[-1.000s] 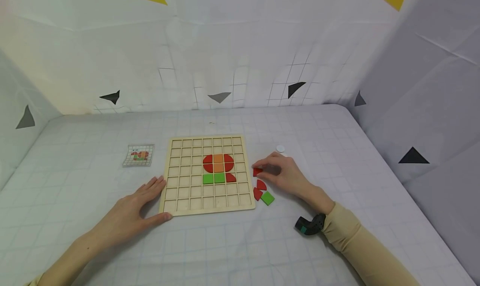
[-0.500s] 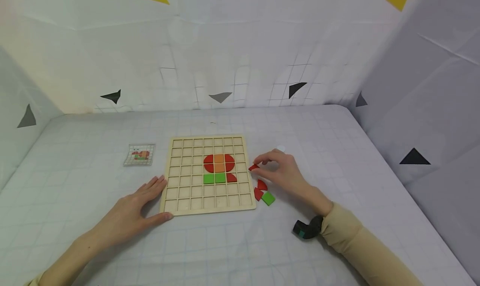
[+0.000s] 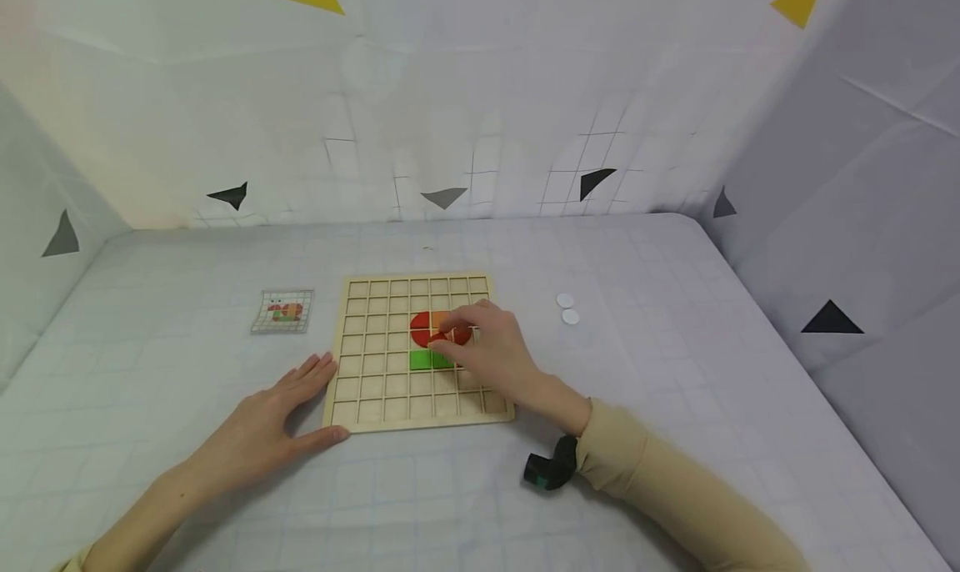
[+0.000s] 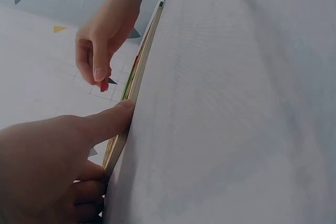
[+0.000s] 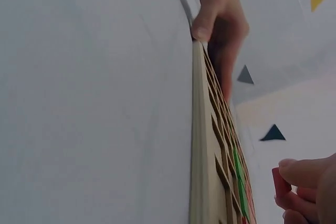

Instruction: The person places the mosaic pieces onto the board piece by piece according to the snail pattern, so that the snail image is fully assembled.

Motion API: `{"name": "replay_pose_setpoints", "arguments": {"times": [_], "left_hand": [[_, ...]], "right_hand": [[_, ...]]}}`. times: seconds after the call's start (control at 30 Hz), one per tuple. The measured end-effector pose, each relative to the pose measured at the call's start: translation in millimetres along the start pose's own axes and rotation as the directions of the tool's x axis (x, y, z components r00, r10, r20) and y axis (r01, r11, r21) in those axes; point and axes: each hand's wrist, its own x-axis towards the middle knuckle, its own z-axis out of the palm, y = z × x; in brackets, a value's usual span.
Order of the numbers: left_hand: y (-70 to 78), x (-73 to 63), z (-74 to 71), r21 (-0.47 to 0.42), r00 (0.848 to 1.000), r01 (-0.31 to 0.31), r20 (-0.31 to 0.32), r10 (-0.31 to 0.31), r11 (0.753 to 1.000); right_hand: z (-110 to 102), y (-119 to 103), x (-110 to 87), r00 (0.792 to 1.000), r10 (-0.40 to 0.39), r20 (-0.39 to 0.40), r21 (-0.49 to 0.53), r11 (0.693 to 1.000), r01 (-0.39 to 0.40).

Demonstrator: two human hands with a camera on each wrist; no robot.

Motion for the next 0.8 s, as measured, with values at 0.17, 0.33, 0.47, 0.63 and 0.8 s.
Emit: {"name": "replay_pose_setpoints", "arguments": {"times": [0.17,0.33,0.47,0.63,0.8], "left_hand": [[-0.6,-0.5,0.1,-0.005,1.000,0.001,-0.002,-0.001,1.000],[-0.6,-1.0,-0.2,-0.011,1.000,0.000,-0.002,0.000,1.000],[-0.1,-0.6,-0.1,-0.005,1.000,-0.002,-0.002,0.002,1.000],[0.4,-0.5,-0.8,0.001,1.000,-0.001,-0.006,0.001,1.000],[0.8,-0.4,-0.9,0.000,1.000,0.003,-0.004,-0.003,1.000]], "right_hand": [[22,-10,5.6,0.999,-0.044,0.024,-0.044,0.998,0.045],[38,-14,5.9,0.997,-0.063,0.054,-0.067,0.996,0.066],[47,-11,3.8,0.989,-0.138,0.053,-0.094,0.985,0.142],[53,-5,1.6,0.974,-0.224,0.034,-0.114,0.967,0.226],[52,-4,0.4,0.968,-0.249,0.031,-0.109,0.962,0.251]]}}
